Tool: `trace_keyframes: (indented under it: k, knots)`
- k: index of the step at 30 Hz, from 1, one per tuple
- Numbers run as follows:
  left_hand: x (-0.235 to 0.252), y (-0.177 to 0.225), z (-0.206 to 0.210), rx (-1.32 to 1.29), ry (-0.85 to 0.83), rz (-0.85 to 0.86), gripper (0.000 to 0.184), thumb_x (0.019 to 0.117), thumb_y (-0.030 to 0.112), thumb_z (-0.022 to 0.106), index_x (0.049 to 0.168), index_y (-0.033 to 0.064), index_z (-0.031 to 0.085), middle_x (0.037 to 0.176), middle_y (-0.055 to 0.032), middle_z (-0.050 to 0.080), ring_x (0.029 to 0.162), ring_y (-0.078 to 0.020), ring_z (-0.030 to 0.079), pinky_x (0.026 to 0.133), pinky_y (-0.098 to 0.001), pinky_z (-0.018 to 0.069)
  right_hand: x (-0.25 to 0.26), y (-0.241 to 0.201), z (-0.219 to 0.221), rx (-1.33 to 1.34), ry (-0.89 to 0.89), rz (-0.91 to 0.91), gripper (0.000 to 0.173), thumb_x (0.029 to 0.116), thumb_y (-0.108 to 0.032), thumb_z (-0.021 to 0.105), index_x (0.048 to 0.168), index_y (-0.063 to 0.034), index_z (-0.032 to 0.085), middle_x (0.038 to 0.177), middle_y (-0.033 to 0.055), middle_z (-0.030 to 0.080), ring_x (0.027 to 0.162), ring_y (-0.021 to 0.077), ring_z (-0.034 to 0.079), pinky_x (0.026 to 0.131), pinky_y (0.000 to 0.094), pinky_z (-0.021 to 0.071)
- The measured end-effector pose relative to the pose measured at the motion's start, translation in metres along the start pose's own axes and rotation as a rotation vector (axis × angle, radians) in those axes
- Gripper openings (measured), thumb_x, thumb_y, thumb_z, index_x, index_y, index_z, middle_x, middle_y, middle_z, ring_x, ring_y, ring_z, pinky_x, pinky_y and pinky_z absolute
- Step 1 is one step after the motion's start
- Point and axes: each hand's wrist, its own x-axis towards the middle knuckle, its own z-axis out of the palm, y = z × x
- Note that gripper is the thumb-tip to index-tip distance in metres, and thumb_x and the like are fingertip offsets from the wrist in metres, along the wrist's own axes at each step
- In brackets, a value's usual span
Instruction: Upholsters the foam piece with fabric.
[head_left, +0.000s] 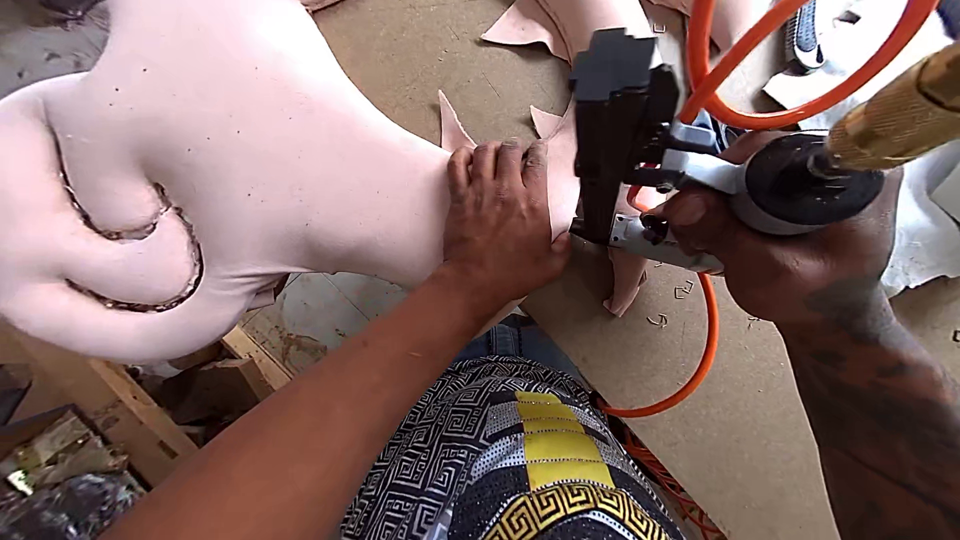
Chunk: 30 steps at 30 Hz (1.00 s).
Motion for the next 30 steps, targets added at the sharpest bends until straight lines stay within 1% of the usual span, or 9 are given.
trace_keyframes:
  k: [2,5,8,12,15,19,22,26,30]
  knots:
    - [0.001,0.001,-0.001,-0.008,-0.002,0.004,0.09,0.0774,0.07,0.061,0.14,0.0049,0.059,0.14,-0.0172,0.06,0.134,-0.0381,0.052,0.113,-0.0637,0.0295,0.002,-0.003,0.001,-0.044,-0.012,-0.025,0.028,0.0906,-0.033,0.077,0.098,-0.0094,0.064,0.086,-0.0031,0.069,0.075,0.0019,0.068,0.069,0.0244,0.0605]
    - [0.001,0.002,-0.001,0.003,-0.009,-0.001,0.088,0.0776,0.069,0.061,0.137,0.0039,0.06,0.14,-0.0172,0.06,0.134,-0.038,0.052,0.113,-0.0634,0.0297,0.003,0.0,0.002,-0.015,-0.002,-0.058,0.028,0.0901,-0.03,0.079,0.098,-0.0084,0.064,0.087,-0.0013,0.07,0.076,0.0046,0.069,0.069,0.0269,0.0616]
    - [0.002,0.003,-0.002,-0.007,-0.018,-0.008,0.087,0.0773,0.068,0.061,0.136,0.004,0.06,0.139,-0.0173,0.059,0.134,-0.0382,0.051,0.113,-0.064,0.0292,0.001,0.001,0.002,-0.019,0.006,-0.087,0.026,0.0904,-0.029,0.078,0.098,-0.0094,0.064,0.088,-0.0031,0.069,0.08,0.0023,0.068,0.075,0.0245,0.06]
    - [0.002,0.003,-0.001,-0.024,-0.005,-0.008,0.086,0.076,0.067,0.062,0.135,0.004,0.061,0.14,-0.0171,0.06,0.134,-0.0375,0.051,0.114,-0.0624,0.0274,0.001,0.003,0.003,0.015,0.018,-0.045,0.028,0.0904,-0.033,0.079,0.099,-0.0112,0.062,0.086,-0.0031,0.069,0.076,0.0068,0.07,0.068,0.0299,0.0626]
    - [0.002,0.002,-0.001,-0.035,-0.005,-0.004,0.084,0.0758,0.067,0.062,0.133,0.005,0.062,0.137,-0.016,0.061,0.132,-0.0367,0.052,0.114,-0.0616,0.0272,-0.002,0.006,0.002,0.054,0.02,-0.036,0.029,0.0902,-0.031,0.079,0.103,-0.0109,0.063,0.089,-0.0014,0.07,0.076,0.01,0.07,0.069,0.0334,0.0631]
    - [0.002,0.002,-0.001,-0.039,0.014,-0.001,0.08,0.0769,0.066,0.062,0.128,0.0054,0.065,0.136,-0.0166,0.062,0.132,-0.0376,0.052,0.113,-0.0622,0.0282,-0.002,0.007,0.003,0.103,0.03,-0.026,0.029,0.0891,-0.029,0.08,0.104,-0.0129,0.061,0.087,-0.0036,0.069,0.073,0.009,0.069,0.066,0.0321,0.062]
    - [0.003,0.003,-0.001,-0.03,0.008,-0.006,0.082,0.0761,0.066,0.062,0.131,0.0045,0.062,0.135,-0.0163,0.061,0.131,-0.0364,0.052,0.113,-0.0609,0.0277,-0.001,0.007,0.003,0.108,0.027,-0.028,0.027,0.0896,-0.028,0.079,0.102,-0.0124,0.061,0.086,-0.0027,0.07,0.073,0.0102,0.069,0.067,0.0333,0.0627]
    - [0.004,0.004,-0.004,-0.017,-0.009,0.001,0.084,0.0755,0.066,0.062,0.131,0.0036,0.062,0.135,-0.0178,0.061,0.131,-0.0379,0.052,0.112,-0.0627,0.0275,0.001,0.006,0.003,0.094,0.034,-0.024,0.027,0.0898,-0.031,0.079,0.098,-0.0108,0.064,0.083,-0.0007,0.071,0.07,0.0112,0.07,0.063,0.0338,0.0628]
    - [0.002,0.003,-0.008,-0.021,-0.044,0.044,0.097,0.072,0.073,0.064,0.135,-0.0006,0.058,0.139,-0.0218,0.058,0.133,-0.0419,0.051,0.113,-0.0655,0.0288,0.005,0.003,0.003,0.048,0.024,0.009,0.03,0.0895,-0.036,0.078,0.095,-0.009,0.065,0.08,0.0008,0.07,0.067,0.0117,0.069,0.061,0.0351,0.0613]
